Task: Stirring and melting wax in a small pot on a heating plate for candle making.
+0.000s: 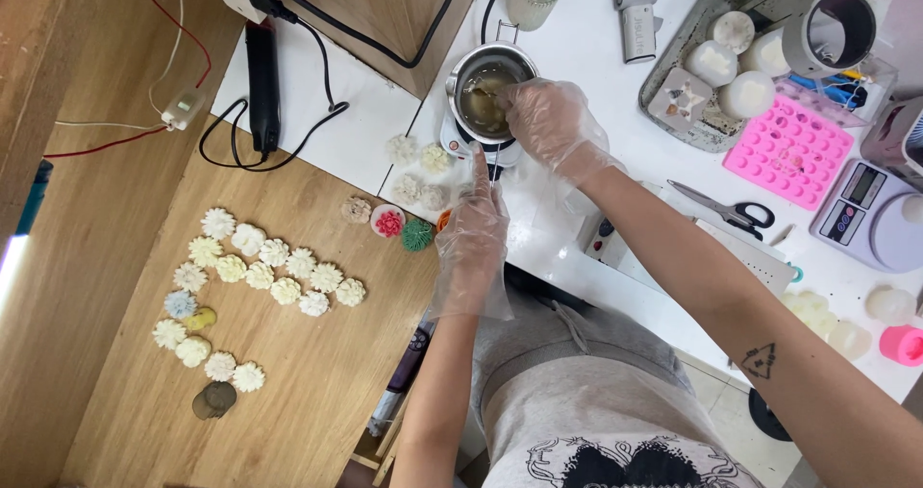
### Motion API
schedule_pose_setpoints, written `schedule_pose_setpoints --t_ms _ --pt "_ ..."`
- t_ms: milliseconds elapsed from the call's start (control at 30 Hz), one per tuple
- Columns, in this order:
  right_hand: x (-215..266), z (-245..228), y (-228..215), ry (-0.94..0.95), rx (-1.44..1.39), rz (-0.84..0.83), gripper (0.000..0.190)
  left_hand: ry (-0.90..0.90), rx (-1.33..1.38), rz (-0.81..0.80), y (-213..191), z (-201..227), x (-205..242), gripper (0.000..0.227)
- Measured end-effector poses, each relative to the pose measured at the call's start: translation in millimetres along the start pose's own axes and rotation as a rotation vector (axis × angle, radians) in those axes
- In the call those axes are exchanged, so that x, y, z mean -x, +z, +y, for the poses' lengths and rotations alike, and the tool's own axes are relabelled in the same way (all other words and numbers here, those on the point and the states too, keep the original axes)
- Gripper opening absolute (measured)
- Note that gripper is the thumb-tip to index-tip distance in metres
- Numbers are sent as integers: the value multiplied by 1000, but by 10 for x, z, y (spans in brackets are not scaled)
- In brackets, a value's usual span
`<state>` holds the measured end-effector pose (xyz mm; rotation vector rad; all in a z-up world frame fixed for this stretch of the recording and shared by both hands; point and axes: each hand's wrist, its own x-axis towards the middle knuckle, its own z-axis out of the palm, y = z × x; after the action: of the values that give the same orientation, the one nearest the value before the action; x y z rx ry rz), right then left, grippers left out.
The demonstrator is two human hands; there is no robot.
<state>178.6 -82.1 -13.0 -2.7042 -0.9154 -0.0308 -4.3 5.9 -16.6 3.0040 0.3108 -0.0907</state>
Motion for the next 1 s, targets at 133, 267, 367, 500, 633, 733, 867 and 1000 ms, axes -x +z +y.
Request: schedule_pose_setpoints --t_ms 133,267,367,500,633,733,867,1000 --pt "-15 -10 -10 37 -79 17 8 -85 107 -15 -121 39 -30 73" --pt "-25 -12 23 40 -122 59 11 -119 219 -8 -175 25 -39 72" --pt "-28 -4 11 51 -141 56 13 -40 105 -48 -83 13 -28 77" --pt "-35 26 77 56 -136 69 18 -46 140 2 -111 14 -15 76" --pt "-22 8 20 70 -107 87 18 -72 142 24 -227 14 -24 77" --pt "-38 -1 -66 136 -57 -19 21 -33 100 -90 -231 5 -20 76" --pt "-65 -30 -121 137 -50 -40 21 -134 238 -141 -306 13 -43 73" --pt "-65 -21 -45 129 -73 -11 21 -149 264 -118 -173 10 -45 74"
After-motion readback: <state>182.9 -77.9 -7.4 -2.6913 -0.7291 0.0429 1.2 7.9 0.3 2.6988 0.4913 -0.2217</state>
